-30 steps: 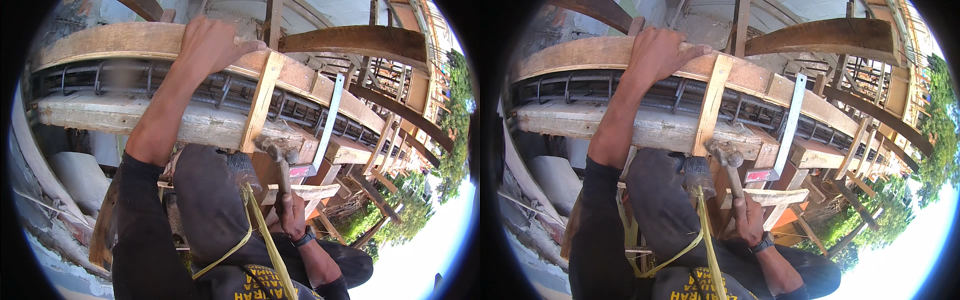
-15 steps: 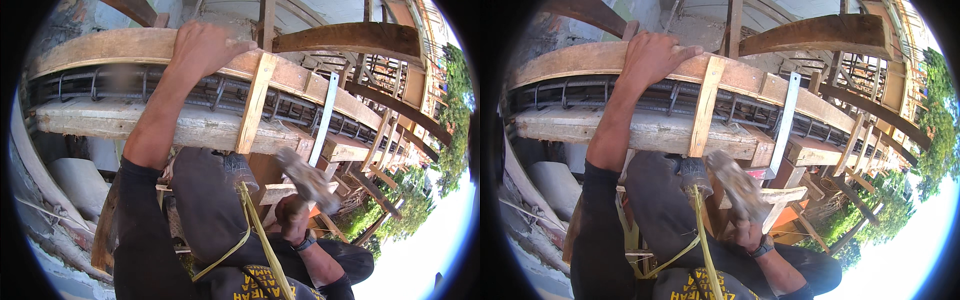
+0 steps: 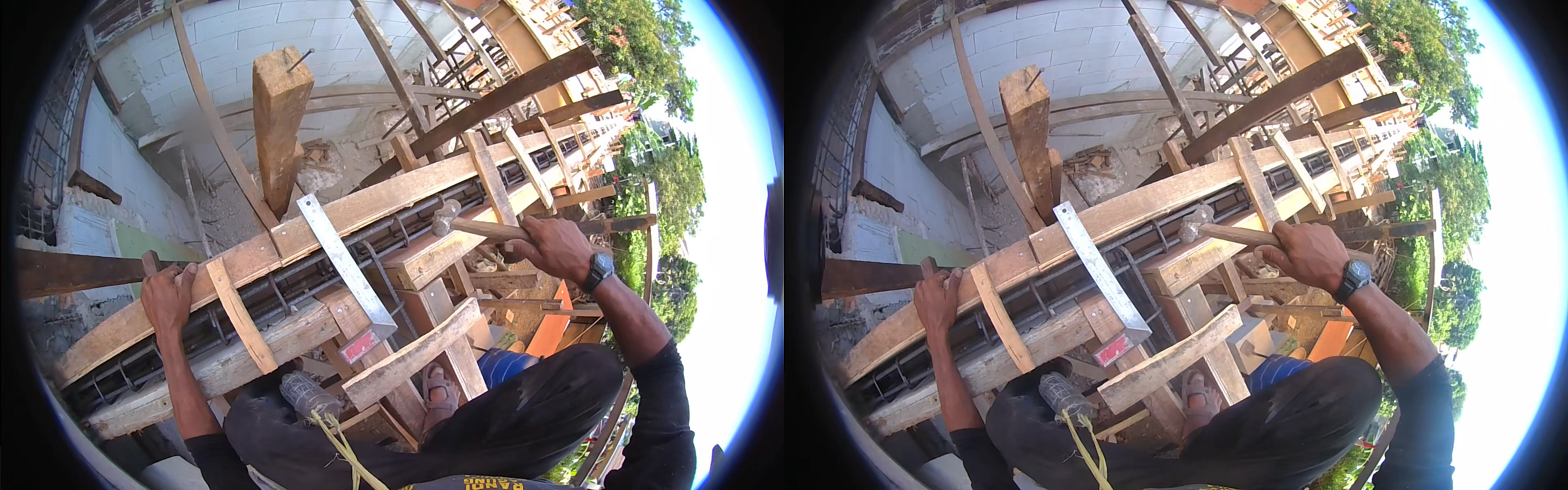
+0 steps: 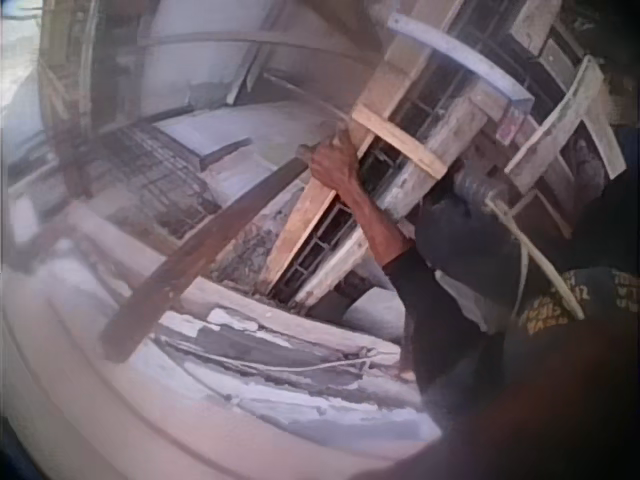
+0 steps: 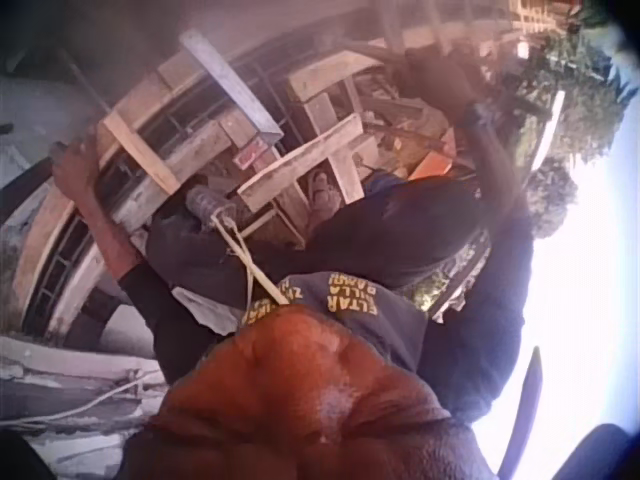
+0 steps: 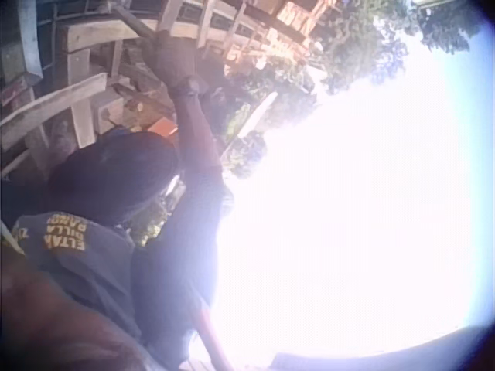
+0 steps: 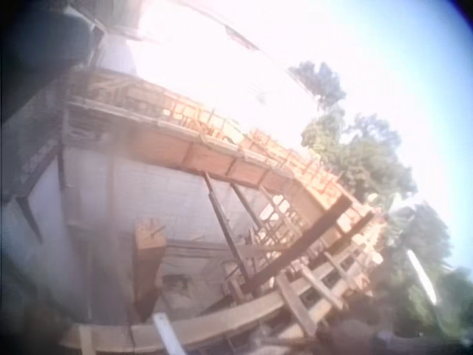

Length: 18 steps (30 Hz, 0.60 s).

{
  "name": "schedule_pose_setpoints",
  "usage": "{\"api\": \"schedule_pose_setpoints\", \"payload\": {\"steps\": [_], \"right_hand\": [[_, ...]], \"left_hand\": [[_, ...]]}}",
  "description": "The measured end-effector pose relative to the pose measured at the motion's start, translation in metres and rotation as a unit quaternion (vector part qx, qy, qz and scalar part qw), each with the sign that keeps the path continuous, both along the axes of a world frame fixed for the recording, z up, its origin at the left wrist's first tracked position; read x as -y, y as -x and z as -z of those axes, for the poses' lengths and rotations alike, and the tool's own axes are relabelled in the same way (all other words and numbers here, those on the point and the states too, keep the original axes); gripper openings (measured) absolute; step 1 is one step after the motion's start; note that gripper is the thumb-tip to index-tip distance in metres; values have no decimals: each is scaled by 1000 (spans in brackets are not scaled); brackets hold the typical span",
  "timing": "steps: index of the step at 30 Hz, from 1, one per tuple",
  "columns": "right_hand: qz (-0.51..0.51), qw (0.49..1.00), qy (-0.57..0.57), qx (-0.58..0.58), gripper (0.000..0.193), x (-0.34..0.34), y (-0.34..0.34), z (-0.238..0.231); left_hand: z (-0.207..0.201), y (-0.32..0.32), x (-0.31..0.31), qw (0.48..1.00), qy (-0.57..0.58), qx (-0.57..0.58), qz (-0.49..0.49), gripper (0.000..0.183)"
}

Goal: The person assembles wooden formwork on a construction site by positioning small wooden blocks against a curved wooden beam, hammering nails to secure them, and using a metal square and pencil to mark alignment. The person repeatedly measures, marks, and nails the blocks to ensure proper fit.

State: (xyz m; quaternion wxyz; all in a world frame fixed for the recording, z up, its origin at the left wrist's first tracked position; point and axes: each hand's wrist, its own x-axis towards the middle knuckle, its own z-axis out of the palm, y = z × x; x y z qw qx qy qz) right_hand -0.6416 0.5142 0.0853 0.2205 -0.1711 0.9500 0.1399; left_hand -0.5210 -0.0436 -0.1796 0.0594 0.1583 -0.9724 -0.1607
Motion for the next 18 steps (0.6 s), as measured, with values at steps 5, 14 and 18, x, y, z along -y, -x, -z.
{"api": "schedule_pose_setpoints", "payload": {"steps": [5, 14, 18], "right_hand": [[207, 952, 197, -113, 49, -85, -19, 116], [191, 930, 265, -169, 53, -59, -17, 235], [186, 909, 338, -161, 60, -63, -14, 226]], "left_hand": [[3, 17, -9, 994, -37, 102, 14, 52], [10, -18, -89, 991, -42, 68, -109, 68], [19, -58, -136, 988, -73, 27, -132, 83]]}}
